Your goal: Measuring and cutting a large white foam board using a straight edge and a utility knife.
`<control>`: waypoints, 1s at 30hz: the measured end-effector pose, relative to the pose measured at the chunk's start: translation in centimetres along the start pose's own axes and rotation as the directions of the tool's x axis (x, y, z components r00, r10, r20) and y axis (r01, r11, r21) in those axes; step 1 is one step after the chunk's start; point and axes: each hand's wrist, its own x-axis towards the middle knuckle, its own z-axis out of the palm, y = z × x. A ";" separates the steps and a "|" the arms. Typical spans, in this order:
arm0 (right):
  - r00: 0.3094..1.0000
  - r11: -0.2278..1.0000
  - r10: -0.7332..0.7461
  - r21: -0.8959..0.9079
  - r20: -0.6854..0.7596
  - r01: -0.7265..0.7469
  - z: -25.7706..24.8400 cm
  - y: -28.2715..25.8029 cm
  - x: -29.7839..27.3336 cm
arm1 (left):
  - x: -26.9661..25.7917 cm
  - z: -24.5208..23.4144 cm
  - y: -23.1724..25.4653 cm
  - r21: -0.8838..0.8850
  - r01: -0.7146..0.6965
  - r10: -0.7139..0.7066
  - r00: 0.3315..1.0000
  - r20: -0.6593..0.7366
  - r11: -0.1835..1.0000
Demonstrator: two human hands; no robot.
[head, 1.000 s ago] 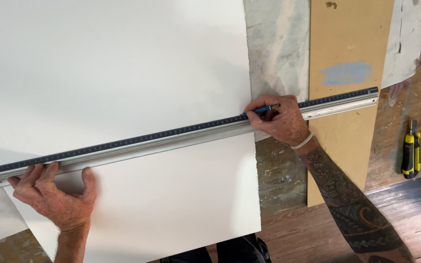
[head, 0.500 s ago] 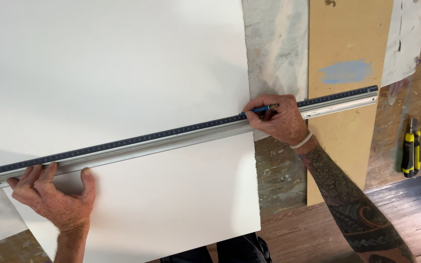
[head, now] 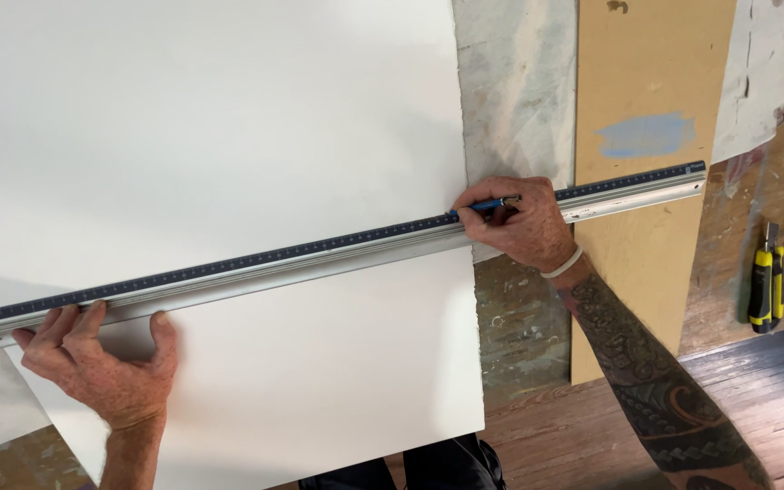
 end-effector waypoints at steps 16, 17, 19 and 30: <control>0.986 0.975 -0.043 -0.207 0.161 0.076 -3.5 -2.3 -7.2 | 1.2 -1.1 0.9 -0.051 -0.004 0.003 1.000 -0.023 0.999; 0.990 0.978 0.016 -0.210 0.143 0.015 -3.4 -2.4 -9.0 | 0.8 -2.0 1.1 -0.079 -0.002 0.003 1.000 0.018 0.997; 0.988 0.984 0.103 -0.158 0.117 -0.084 -3.4 -4.2 -10.6 | -0.6 -4.0 2.3 -0.090 0.128 -0.125 0.991 0.038 0.988; 0.953 0.849 -0.257 -0.433 0.160 0.302 -2.5 -0.2 -7.2 | -24.9 -11.3 7.3 -0.286 0.947 -0.954 0.062 -0.292 0.149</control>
